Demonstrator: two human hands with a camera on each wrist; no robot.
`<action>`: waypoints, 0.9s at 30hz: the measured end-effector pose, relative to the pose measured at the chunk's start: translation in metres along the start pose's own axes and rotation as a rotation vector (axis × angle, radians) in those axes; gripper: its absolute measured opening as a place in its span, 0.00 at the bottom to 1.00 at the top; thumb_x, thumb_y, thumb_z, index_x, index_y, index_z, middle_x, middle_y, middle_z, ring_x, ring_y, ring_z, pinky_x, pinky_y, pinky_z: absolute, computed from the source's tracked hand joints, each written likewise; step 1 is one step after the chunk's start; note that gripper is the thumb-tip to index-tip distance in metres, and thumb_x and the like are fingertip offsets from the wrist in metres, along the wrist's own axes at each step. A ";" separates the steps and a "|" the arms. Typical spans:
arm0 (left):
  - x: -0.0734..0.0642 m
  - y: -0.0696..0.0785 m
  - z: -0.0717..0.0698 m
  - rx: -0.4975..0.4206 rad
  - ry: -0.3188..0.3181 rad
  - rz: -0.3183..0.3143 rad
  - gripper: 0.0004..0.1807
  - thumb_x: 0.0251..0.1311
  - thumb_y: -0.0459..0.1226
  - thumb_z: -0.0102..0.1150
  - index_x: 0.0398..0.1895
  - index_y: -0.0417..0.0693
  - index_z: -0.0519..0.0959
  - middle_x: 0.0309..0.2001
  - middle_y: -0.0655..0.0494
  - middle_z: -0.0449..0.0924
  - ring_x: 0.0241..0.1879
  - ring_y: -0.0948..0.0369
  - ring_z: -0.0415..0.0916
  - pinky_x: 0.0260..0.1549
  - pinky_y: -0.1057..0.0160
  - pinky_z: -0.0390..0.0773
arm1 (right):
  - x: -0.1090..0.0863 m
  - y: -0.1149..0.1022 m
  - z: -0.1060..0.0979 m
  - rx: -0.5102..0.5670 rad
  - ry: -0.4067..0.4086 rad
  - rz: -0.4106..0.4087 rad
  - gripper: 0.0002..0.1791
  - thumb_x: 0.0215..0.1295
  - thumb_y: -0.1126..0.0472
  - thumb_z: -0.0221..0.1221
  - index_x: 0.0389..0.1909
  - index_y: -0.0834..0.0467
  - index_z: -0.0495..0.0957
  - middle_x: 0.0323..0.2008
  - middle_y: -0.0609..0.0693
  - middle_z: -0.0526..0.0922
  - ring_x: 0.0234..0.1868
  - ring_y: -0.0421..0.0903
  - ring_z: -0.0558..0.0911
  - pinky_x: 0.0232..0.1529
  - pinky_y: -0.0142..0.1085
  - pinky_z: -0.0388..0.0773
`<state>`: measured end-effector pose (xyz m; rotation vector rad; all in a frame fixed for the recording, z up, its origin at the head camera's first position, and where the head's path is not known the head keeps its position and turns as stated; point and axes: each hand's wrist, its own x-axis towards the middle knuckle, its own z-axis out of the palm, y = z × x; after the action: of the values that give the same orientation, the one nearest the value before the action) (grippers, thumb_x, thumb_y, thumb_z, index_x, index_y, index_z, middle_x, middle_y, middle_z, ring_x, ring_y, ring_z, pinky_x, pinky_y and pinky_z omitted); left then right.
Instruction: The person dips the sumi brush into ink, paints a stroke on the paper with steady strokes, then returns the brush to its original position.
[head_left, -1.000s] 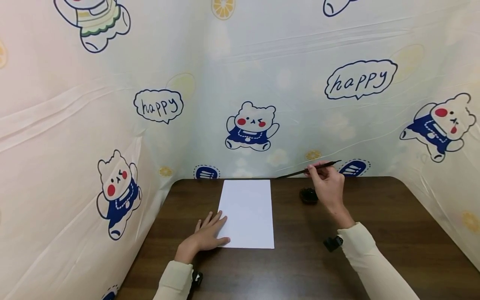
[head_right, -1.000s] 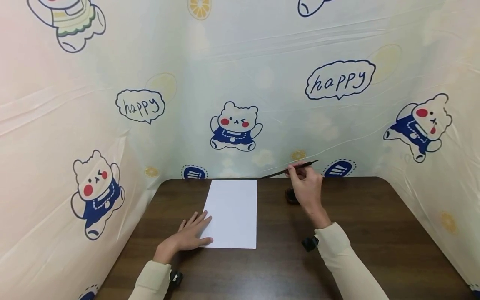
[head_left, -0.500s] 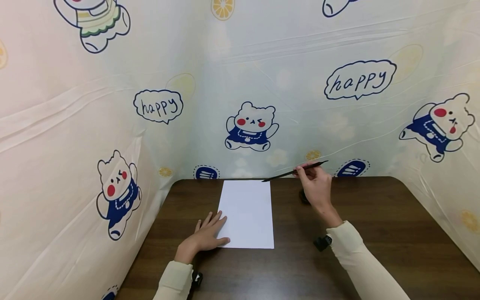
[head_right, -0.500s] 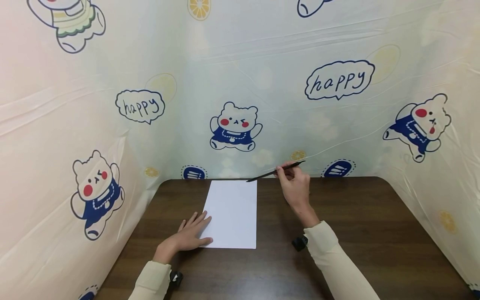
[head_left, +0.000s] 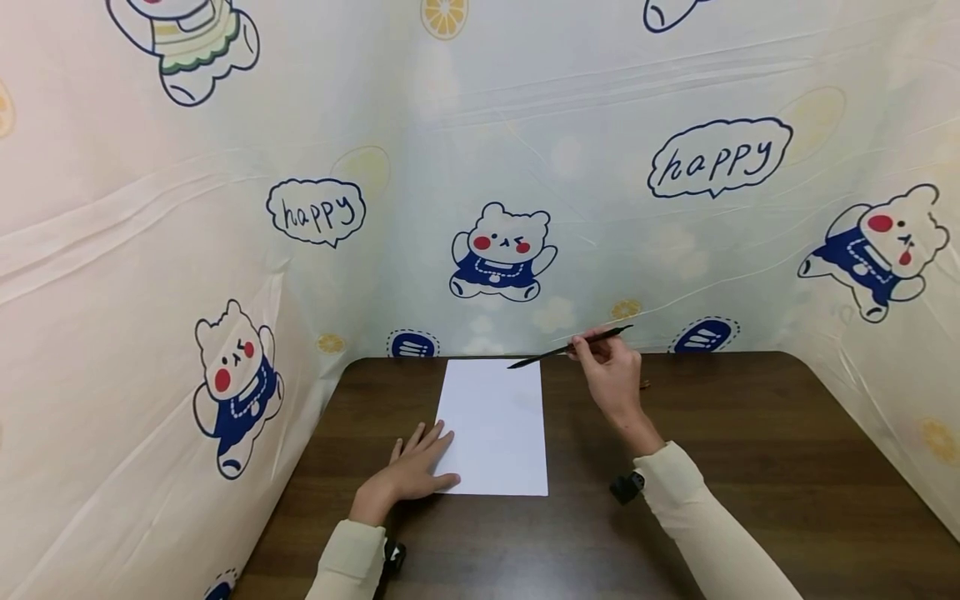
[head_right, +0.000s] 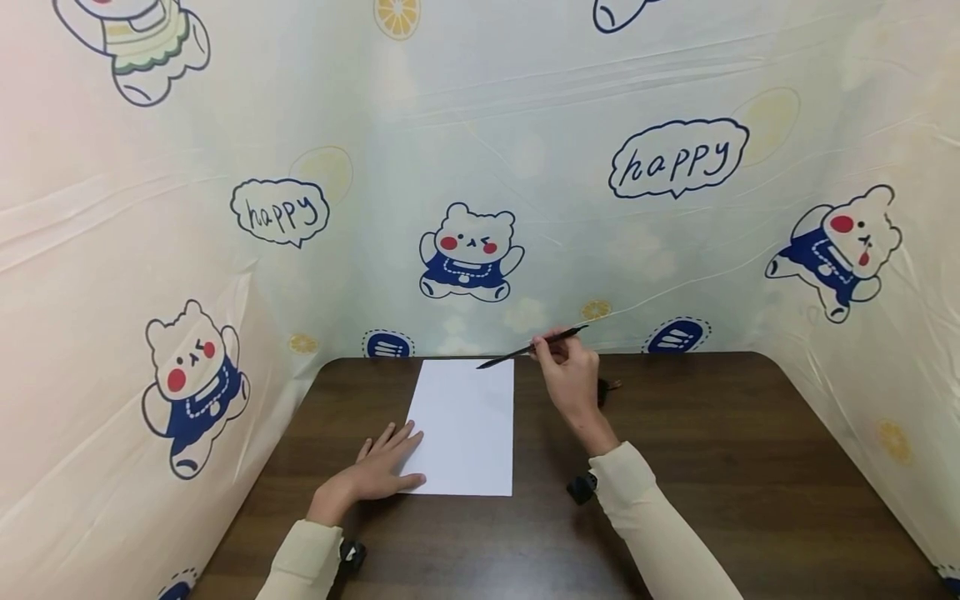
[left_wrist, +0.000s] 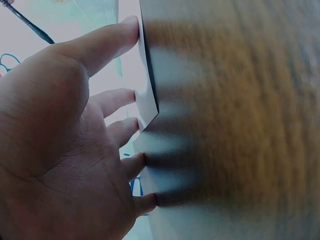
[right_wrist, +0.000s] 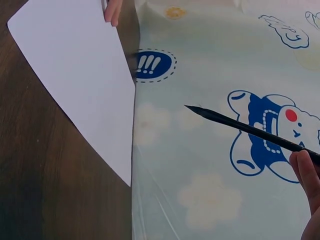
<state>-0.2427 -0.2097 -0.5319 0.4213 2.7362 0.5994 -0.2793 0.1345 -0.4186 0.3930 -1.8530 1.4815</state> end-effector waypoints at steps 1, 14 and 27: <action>0.000 0.000 0.000 -0.007 -0.002 0.004 0.49 0.68 0.59 0.65 0.86 0.53 0.58 0.88 0.48 0.44 0.87 0.37 0.34 0.77 0.22 0.34 | -0.001 0.000 0.001 0.005 0.000 0.000 0.04 0.69 0.78 0.64 0.40 0.77 0.80 0.34 0.71 0.89 0.31 0.69 0.90 0.36 0.19 0.83; 0.004 -0.009 0.006 -0.051 0.015 0.042 0.50 0.66 0.64 0.63 0.86 0.54 0.59 0.88 0.46 0.44 0.86 0.35 0.32 0.75 0.20 0.29 | -0.010 0.002 0.021 0.031 -0.009 -0.015 0.04 0.69 0.77 0.64 0.40 0.76 0.79 0.35 0.71 0.89 0.31 0.67 0.90 0.37 0.19 0.83; 0.001 -0.002 0.002 -0.036 0.019 0.040 0.49 0.67 0.60 0.65 0.85 0.50 0.60 0.88 0.44 0.46 0.86 0.35 0.34 0.75 0.20 0.31 | -0.014 0.015 0.046 0.070 -0.034 0.066 0.04 0.70 0.75 0.64 0.40 0.75 0.80 0.34 0.71 0.89 0.33 0.67 0.91 0.37 0.19 0.83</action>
<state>-0.2436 -0.2105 -0.5349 0.4647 2.7362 0.6656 -0.2945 0.0935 -0.4431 0.3960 -1.8610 1.5970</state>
